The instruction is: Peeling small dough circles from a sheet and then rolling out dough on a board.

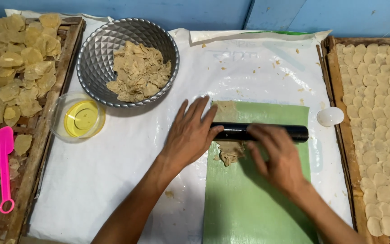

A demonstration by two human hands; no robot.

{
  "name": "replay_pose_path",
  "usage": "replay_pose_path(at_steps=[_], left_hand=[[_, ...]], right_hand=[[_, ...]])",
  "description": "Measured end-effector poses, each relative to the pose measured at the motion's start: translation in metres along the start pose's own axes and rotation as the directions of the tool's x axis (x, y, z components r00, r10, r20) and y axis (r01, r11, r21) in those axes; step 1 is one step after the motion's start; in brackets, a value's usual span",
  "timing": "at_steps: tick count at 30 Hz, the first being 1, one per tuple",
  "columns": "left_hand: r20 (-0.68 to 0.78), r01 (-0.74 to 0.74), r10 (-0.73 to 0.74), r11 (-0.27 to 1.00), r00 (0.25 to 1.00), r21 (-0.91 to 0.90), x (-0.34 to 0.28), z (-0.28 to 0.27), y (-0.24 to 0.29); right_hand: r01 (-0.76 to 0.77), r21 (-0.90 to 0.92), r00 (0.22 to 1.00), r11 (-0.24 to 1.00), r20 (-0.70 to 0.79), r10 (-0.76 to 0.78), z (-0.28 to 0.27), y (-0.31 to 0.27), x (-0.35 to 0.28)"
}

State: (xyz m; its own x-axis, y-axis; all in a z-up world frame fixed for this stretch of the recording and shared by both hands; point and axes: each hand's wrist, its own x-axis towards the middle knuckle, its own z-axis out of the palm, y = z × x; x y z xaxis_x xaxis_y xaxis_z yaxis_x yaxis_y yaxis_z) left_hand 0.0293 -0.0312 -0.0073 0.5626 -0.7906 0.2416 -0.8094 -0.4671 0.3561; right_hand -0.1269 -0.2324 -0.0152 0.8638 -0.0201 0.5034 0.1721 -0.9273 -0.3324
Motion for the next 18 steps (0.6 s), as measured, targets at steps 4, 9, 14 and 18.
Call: replay_pose_path(at_steps=[4,9,14,18], left_hand=[[-0.067,-0.027,0.035,0.992,0.997,0.120,0.017,0.008,-0.010],[-0.160,0.036,-0.012,0.988,0.987,0.148,0.026,0.021,-0.015],[0.015,0.051,-0.056,0.968,0.998,0.244,0.017,0.020,-0.007],[0.073,0.112,-0.133,0.965,0.988,0.239,0.061,0.018,-0.029]], right_hand=[[-0.096,-0.090,0.995,0.991,-0.001,0.097,0.002,0.027,0.039],[-0.158,-0.244,0.963,0.957,0.174,0.204,0.018,0.054,0.053],[-0.151,-0.284,0.928,0.947,0.289,0.235,0.018,0.057,0.041],[-0.228,-0.262,0.876,0.938,0.365,0.316,0.029,0.083,0.081]])
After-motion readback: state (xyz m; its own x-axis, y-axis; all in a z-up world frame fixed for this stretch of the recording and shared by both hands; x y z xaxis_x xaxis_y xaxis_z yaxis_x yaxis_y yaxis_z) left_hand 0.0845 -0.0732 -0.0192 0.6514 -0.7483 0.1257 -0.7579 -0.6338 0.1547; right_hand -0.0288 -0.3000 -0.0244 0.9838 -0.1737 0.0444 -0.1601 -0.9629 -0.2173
